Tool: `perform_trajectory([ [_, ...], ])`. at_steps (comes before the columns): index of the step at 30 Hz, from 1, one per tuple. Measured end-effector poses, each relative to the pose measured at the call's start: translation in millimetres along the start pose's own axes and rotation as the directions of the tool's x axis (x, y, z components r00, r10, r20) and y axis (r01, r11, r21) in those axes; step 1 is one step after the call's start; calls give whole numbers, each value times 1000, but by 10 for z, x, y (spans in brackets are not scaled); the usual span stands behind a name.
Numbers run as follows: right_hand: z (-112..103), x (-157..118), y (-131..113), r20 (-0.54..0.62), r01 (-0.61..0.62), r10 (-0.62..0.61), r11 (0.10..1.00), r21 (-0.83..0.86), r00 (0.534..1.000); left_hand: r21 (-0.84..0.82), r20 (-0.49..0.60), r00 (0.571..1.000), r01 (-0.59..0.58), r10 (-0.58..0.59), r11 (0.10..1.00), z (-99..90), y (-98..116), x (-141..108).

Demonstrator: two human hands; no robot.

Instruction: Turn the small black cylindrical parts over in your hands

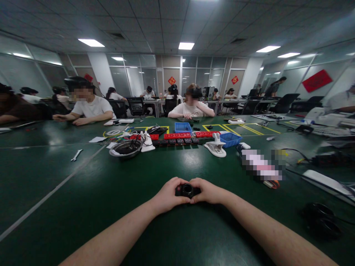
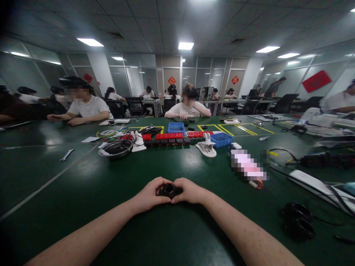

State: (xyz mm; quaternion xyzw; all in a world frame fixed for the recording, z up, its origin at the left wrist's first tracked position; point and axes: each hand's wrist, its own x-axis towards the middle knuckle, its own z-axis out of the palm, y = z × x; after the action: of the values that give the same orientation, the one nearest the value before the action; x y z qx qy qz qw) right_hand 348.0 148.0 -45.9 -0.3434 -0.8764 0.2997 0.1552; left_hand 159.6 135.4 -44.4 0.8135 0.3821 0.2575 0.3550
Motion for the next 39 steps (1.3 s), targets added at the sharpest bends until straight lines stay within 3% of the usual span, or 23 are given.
perform_trajectory([
  [7, 116, 25, 7, -127, -96, 85, 992, -82, 988, 6, -92, 995, 45, -44, 999, 77, -3, 8],
  [11, 262, 62, -57, -315, -304, 224, 924, -233, 922, 38, -240, 965, 121, -109, 992, 139, 34, -4],
  [14, 308, 71, -116, -382, -348, 220, 885, -308, 897, 57, -291, 950, 136, -114, 989, 150, 48, -12],
  [17, 238, 45, -133, -304, -236, 156, 939, -250, 940, 65, -223, 971, 99, -82, 993, 99, 52, -13],
  [20, 100, 7, -95, -145, -83, 70, 992, -91, 987, 49, -94, 995, 44, -39, 998, 21, 44, -9],
  [25, -60, -32, -36, 41, -53, 49, 994, 95, 998, 19, 5, 1000, 0, 0, 1000, -47, 17, -5],
  [39, -42, -16, -23, 27, -34, 32, 995, 97, 999, 58, -13, 1000, -1, 2, 998, -54, 38, -4],
])
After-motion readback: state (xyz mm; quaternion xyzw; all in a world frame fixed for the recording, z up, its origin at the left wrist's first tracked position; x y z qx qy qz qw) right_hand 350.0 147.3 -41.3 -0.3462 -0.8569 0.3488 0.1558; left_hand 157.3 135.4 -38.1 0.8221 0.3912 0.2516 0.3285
